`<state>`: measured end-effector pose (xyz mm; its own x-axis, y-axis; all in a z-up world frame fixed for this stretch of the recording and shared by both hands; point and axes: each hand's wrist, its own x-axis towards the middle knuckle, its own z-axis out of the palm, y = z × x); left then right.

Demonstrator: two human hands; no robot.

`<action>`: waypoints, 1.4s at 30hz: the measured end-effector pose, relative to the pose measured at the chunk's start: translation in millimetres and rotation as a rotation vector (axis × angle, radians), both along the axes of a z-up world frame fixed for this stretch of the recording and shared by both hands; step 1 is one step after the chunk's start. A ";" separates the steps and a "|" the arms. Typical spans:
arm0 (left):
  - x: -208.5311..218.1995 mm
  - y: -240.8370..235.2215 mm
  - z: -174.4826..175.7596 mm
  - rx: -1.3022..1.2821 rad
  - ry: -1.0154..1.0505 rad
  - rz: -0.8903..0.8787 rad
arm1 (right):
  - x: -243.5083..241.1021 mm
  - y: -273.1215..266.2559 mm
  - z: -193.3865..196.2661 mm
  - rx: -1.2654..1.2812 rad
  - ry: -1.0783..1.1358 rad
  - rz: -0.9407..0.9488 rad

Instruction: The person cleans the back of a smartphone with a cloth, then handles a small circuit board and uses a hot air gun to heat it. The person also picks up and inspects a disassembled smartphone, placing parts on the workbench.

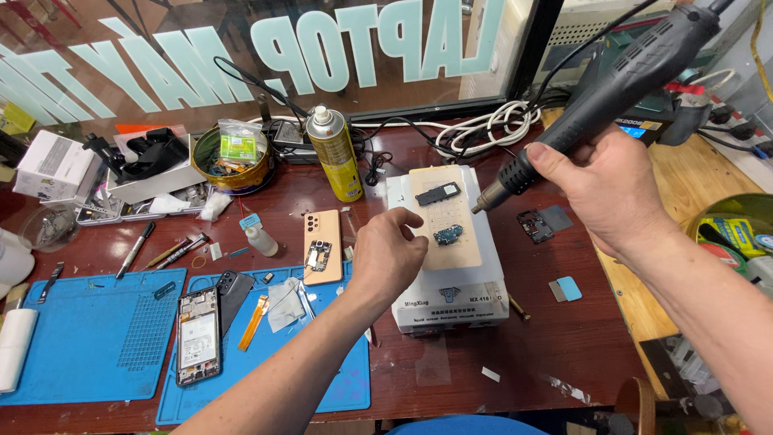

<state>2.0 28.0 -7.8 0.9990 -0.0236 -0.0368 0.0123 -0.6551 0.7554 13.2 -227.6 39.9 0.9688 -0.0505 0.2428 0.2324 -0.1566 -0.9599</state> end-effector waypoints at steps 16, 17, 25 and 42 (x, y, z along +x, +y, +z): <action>-0.1 -20.9 -10.5 0.173 -0.077 -0.089 | -2.7 -1.2 8.3 0.004 -0.011 0.002; 1.5 -21.0 -12.0 0.177 -0.069 -0.099 | -2.5 -2.6 9.5 0.022 -0.017 0.008; -0.5 -23.7 -13.8 0.160 -0.197 -0.082 | -3.6 -3.9 6.1 -0.001 0.083 -0.079; 16.2 40.3 -34.5 -0.458 0.037 0.388 | -11.7 11.7 -3.3 0.085 0.092 -0.060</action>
<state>18.1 68.4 -42.4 0.9363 0.3207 -0.1435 0.2167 -0.2057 0.9543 1.5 -215.9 36.6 0.9814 -0.1253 0.1454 0.1355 -0.0843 -0.9872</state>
